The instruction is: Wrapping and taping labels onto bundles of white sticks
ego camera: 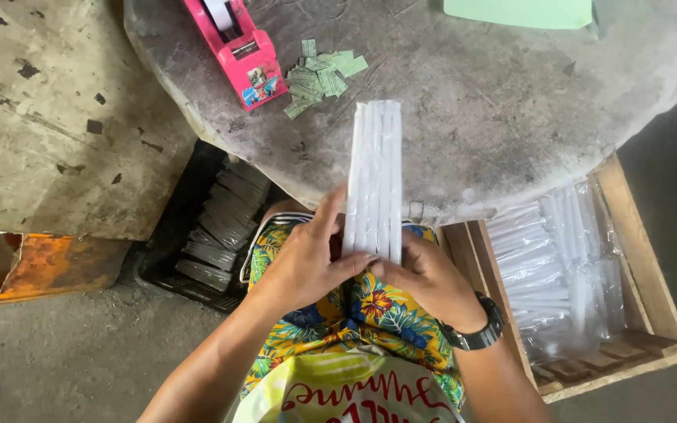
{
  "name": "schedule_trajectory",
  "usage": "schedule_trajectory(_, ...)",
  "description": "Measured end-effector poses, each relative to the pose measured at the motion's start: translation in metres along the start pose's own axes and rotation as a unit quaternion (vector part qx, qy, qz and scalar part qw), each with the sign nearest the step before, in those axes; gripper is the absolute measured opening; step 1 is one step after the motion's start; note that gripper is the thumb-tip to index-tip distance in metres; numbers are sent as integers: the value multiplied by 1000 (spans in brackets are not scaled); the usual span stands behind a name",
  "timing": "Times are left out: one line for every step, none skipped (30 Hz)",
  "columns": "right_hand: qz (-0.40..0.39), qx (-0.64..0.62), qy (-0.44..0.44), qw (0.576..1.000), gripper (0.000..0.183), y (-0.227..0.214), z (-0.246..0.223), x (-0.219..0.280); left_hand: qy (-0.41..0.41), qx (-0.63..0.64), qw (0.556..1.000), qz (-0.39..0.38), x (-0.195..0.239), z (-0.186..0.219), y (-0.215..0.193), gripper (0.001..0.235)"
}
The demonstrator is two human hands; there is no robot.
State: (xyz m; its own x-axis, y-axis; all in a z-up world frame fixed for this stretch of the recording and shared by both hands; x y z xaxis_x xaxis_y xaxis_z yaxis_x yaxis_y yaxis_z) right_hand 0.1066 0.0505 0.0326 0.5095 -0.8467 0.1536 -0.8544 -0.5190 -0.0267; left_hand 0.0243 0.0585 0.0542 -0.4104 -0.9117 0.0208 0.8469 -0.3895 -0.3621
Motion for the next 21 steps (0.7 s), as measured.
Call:
schedule_trajectory(0,0,0,1000,21,-1,7,2,0,0,1000,0,-2,-6,1,75)
schedule_trajectory(10,-8,9,1000,19,-5,15,3,16,39,999,1,-5,-8,1,72)
schedule_trajectory(19,-17,19,999,18,-8,24,4,32,78,996,2,-7,-11,1,69)
schedule_trajectory(18,-17,18,1000,18,-8,21,3,32,77,997,3,-9,-17,2,69)
schedule_trajectory(23,-30,21,999,16,-10,18,2,32,122,992,-3,-11,-22,5,67)
schedule_trajectory(28,-43,25,998,15,-12,16,1,31,166,986,-9,-12,-27,8,65)
schedule_trajectory(27,-43,26,998,15,-12,16,0,31,166,986,-8,-15,-27,6,65)
schedule_trajectory(31,-55,24,998,14,-13,16,-2,31,182,983,-11,-17,-27,4,65)
schedule_trajectory(35,-66,22,997,13,-15,16,-3,31,197,980,-14,-20,-27,3,64)
schedule_trajectory(33,-65,21,997,13,-14,9,-6,32,196,980,-11,-21,-26,1,64)
schedule_trajectory(60,-40,24,997,11,-19,4,-8,36,177,984,-2,-22,-25,-2,65)
schedule_trajectory(84,-17,26,996,8,-23,-2,-11,40,156,987,10,-23,-23,-7,66)
schedule_trajectory(79,-16,22,996,8,-30,2,-16,41,153,987,15,-25,-26,-14,66)
schedule_trajectory(98,8,33,995,9,-43,9,-21,85,104,986,102,-25,-21,-39,58)
schedule_trajectory(117,31,45,992,9,-56,15,-25,128,54,972,187,-20,-14,-62,50)
schedule_trajectory(114,33,40,992,9,-58,17,-29,130,51,971,192,-25,-16,-77,50)
schedule_trajectory(130,14,42,991,12,-64,20,-32,134,-11,939,316,-18,-15,-112,39)
schedule_trajectory(145,-4,44,988,14,-71,23,-35,135,-72,887,435,-5,-12,-142,28)
schedule_trajectory(140,-2,40,989,14,-70,22,-36,137,-75,884,441,-14,-23,-157,28)
schedule_trajectory(147,-5,42,988,14,-71,23,-37,102,-141,866,469,-19,-34,-175,26)
schedule_trajectory(153,-9,45,987,14,-72,25,-38,67,-206,842,493,-23,-45,-192,32)
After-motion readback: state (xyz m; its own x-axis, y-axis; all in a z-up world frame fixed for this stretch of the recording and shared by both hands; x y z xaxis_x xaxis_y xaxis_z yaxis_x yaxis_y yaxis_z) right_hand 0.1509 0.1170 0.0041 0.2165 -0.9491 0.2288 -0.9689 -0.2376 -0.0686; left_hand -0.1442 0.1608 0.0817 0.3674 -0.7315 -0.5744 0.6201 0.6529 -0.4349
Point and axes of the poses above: each hand's wrist, its own x-axis away from the middle knuckle, its own y-axis out of the palm, z = x × y, the point moved 10 cm from there along -x, towards the middle knuckle, and after that the axes turned 3 degrees about y, right-handed, at the moved point
